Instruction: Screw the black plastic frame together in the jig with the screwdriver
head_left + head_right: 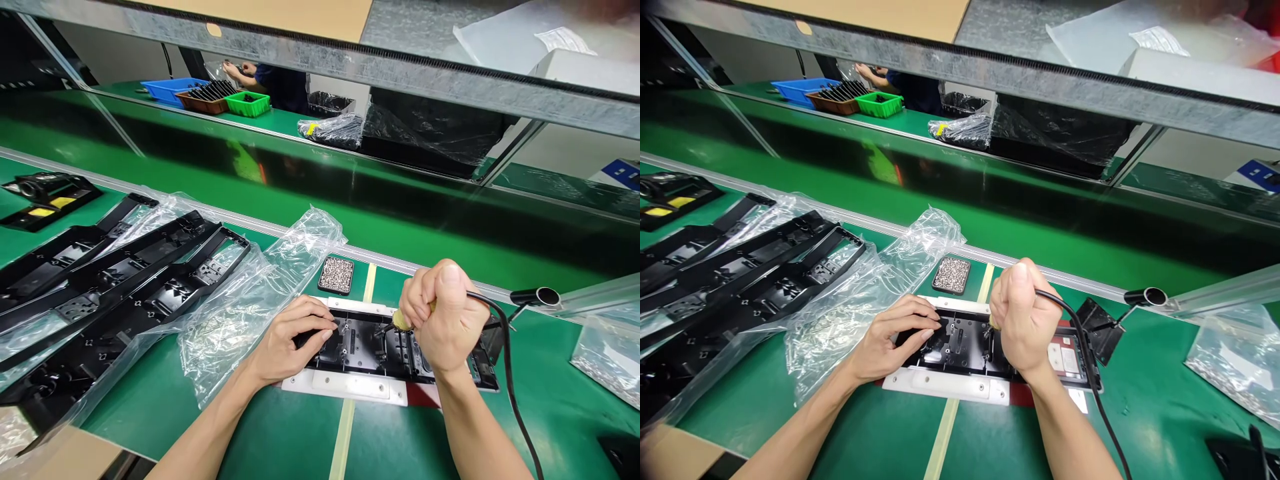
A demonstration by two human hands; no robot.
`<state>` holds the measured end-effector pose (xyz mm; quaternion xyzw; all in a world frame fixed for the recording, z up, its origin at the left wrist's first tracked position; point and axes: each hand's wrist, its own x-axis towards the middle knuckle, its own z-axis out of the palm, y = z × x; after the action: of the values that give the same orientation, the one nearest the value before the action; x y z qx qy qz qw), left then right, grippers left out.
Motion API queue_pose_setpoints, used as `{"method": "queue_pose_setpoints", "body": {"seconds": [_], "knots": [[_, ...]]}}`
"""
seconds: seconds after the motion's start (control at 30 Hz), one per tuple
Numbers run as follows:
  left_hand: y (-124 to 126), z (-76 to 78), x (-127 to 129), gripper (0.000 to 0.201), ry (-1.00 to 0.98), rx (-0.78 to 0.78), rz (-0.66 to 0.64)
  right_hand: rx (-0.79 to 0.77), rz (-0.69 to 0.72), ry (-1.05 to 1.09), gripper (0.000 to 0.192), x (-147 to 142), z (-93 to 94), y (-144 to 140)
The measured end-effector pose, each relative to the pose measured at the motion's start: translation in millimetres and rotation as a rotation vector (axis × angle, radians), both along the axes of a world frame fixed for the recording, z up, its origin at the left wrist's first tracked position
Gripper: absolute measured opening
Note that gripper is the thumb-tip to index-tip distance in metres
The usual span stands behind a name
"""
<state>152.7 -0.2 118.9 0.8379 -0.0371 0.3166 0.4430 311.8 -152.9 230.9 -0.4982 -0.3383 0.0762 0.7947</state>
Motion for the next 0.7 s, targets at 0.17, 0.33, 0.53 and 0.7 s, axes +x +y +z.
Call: {"method": "queue_pose_setpoints", "body": {"seconds": [0.17,0.33,0.53,0.7], "knots": [[0.1,-0.6,-0.6,0.02,0.008,-0.001,-0.001,0.005,0.012,0.002,0.048,1.0,-1.9,0.5],[-0.2,-0.7,-0.9,0.02,0.01,0.0,0.005,0.015,0.018,-0.007,0.048,1.0,-1.0,1.4],[-0.3,-0.7,-0.6,0.021,0.007,-0.002,0.004,0.014,0.01,-0.002,0.047,1.4,-1.1,-0.3],[-0.2,-0.1,-0.3,0.021,0.002,0.001,0.003,0.011,0.013,0.019,0.047,1.2,-1.3,0.1]]}}
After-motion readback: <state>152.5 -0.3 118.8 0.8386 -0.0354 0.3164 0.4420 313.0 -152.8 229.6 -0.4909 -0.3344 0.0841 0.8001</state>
